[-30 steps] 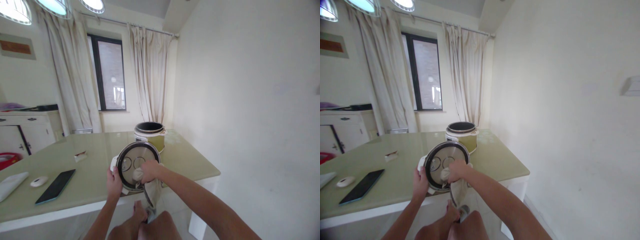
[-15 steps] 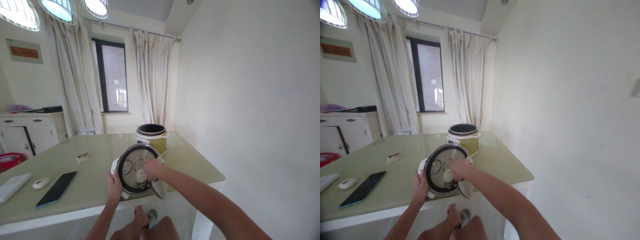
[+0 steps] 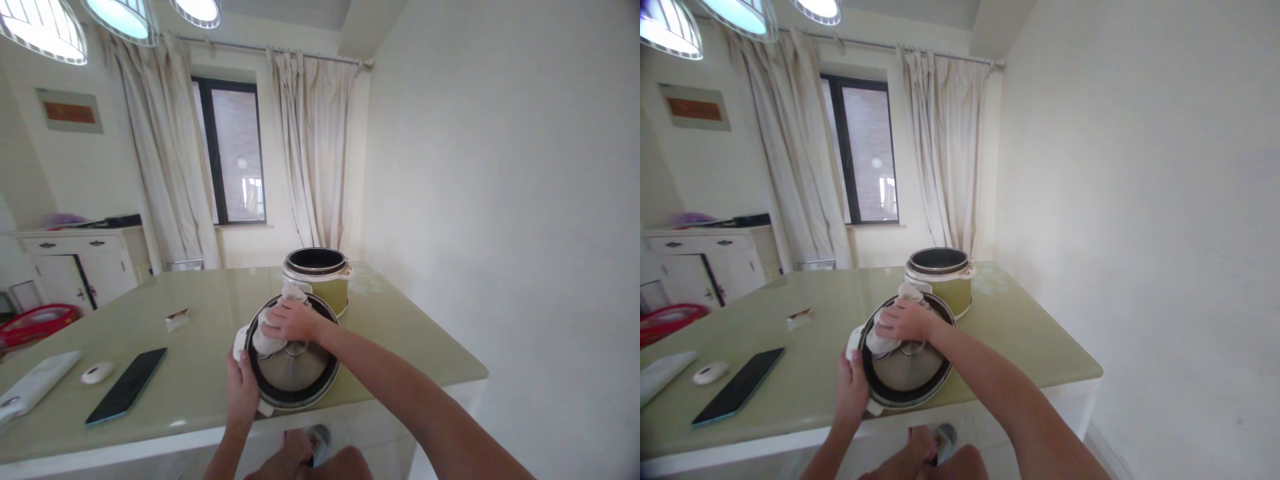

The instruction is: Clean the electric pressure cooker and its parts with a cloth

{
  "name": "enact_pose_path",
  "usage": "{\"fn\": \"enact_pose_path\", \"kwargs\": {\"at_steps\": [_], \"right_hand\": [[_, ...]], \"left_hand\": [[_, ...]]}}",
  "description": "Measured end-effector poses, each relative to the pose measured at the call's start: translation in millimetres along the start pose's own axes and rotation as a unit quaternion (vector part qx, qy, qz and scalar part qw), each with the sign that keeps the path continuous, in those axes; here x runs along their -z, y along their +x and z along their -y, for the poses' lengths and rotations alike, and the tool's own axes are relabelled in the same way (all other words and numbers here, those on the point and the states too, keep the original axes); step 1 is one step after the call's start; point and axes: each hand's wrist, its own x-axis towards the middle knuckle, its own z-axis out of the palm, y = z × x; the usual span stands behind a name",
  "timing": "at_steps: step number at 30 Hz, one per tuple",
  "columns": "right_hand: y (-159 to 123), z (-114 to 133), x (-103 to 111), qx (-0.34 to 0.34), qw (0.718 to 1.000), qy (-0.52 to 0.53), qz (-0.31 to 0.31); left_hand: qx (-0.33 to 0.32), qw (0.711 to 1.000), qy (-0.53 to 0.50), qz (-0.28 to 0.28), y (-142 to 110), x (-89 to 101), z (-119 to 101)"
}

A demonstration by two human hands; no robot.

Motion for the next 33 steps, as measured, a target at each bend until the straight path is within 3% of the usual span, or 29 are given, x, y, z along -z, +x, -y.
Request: {"fn": "enact_pose_path", "kwargs": {"at_steps": [2, 6, 12, 17, 23, 29, 33], "right_hand": [[1, 4, -5, 0.007, 1.0, 0.018, -0.016], [-2, 3, -14, -0.111, 0.993, 0.0, -0.033], [-22, -8, -5, -0.3, 0.953, 0.019, 0.048], [-36, 3, 6, -0.387, 0.914, 0.048, 0.116], [-59, 29, 10, -0.377, 0.897, 0.145, 0.182], [-71, 63, 3, -0.34, 0.923, 0.114, 0.143], [-62, 66, 5, -0.359, 0.911, 0.145, 0.142]], "left_hand": [[0.001, 1.0, 0.004, -0.003, -1, 0.5, -1], [0.027, 0.999, 0.017, 0.0, -3, 2.1, -5], [0.018, 1.0, 0.016, 0.003, -2, 3.6, -8], [0.016, 1.0, 0.014, -0.001, -1, 1.7, -4], [0.009, 1.0, 0.019, -0.006, 0, 0.8, -4], [0.015, 0.999, 0.049, -0.016, 2, 0.1, -7], [0.004, 0.999, 0.041, -0.02, 2, 0.2, -8]]}}
